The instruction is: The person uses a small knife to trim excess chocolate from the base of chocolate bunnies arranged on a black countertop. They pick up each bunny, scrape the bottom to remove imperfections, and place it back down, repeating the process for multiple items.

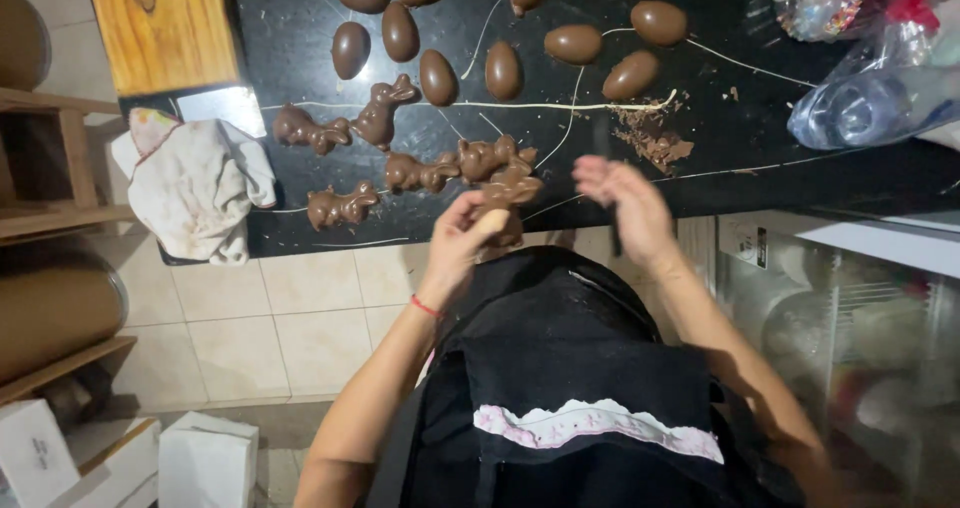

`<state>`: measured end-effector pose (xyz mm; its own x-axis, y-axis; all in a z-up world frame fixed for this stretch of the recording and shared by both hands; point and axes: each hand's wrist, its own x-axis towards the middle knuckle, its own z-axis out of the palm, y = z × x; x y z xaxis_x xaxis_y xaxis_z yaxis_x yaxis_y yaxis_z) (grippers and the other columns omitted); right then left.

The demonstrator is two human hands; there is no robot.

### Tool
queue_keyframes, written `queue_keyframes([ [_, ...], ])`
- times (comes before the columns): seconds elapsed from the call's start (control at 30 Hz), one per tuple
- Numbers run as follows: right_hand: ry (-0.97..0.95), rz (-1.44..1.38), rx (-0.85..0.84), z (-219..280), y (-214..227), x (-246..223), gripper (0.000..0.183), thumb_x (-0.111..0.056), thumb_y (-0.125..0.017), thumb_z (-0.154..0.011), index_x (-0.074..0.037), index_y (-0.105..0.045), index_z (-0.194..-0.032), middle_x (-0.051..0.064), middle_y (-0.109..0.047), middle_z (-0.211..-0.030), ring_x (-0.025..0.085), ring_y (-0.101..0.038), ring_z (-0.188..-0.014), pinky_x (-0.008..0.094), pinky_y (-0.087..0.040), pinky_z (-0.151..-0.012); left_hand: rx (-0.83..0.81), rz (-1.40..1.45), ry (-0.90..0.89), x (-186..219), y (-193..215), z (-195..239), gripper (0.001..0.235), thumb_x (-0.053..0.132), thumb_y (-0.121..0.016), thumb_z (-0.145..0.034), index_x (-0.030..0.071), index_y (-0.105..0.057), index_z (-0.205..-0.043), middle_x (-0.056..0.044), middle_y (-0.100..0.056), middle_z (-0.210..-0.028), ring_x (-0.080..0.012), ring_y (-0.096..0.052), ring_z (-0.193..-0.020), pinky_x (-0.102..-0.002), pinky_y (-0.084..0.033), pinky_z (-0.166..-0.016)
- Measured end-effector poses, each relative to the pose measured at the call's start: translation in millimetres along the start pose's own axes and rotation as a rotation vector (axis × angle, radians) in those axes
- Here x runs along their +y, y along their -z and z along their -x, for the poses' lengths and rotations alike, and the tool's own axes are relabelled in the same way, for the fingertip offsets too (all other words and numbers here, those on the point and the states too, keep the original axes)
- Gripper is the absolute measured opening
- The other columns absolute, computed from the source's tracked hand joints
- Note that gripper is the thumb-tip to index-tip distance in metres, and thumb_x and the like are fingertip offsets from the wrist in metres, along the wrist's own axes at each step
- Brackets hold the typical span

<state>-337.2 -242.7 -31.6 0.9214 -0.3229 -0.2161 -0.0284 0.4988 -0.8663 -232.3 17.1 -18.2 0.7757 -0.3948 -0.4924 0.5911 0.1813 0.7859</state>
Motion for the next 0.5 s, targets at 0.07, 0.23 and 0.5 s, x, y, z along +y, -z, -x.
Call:
queue_keyframes([
  [0.07, 0.111, 0.249, 0.001, -9.9, 38.2, -6.4, 0.017, -0.013, -0.047, -0.118, -0.001, -0.053, -0.107, 0.033, -0.064, -0.146, 0.041, -0.069, -0.133, 0.051, -0.06, -0.108, -0.064, -0.028, -0.068, -8.7, -8.0, -5.6, 0.041, 0.009, -0.094, -0.09, 0.007, -0.076, -0.126, -0.01, -0.082, -0.102, -0.0147, -0.078, -0.083, -0.032, -0.07, -0.067],
  [0.23, 0.076, 0.607, -0.071, -21.1, 37.0, -50.3, 0.015, -0.017, -0.052, -0.122, -0.006, -0.062, -0.121, 0.015, -0.072, -0.082, 0.02, -0.069, -0.06, 0.029, -0.054, -0.05, -0.184, -0.267, -0.191, 1.8, -41.0, -16.8, 0.046, 0.017, -0.1, -0.083, 0.007, -0.079, -0.122, -0.009, -0.081, -0.097, -0.0156, -0.075, -0.085, -0.034, -0.064, -0.07],
  [0.5, -0.084, 0.93, -0.091, -10.0, 23.1, -71.3, 0.019, -0.012, -0.056, -0.114, -0.009, -0.074, -0.121, 0.009, -0.069, -0.07, 0.022, -0.064, -0.06, 0.038, -0.055, -0.063, -0.262, -1.029, -0.087, 17.9, -84.8, -29.3, 0.043, 0.043, -0.09, -0.086, 0.025, -0.077, -0.123, -0.007, -0.083, -0.106, -0.0404, -0.079, -0.109, -0.054, -0.063, -0.091],
])
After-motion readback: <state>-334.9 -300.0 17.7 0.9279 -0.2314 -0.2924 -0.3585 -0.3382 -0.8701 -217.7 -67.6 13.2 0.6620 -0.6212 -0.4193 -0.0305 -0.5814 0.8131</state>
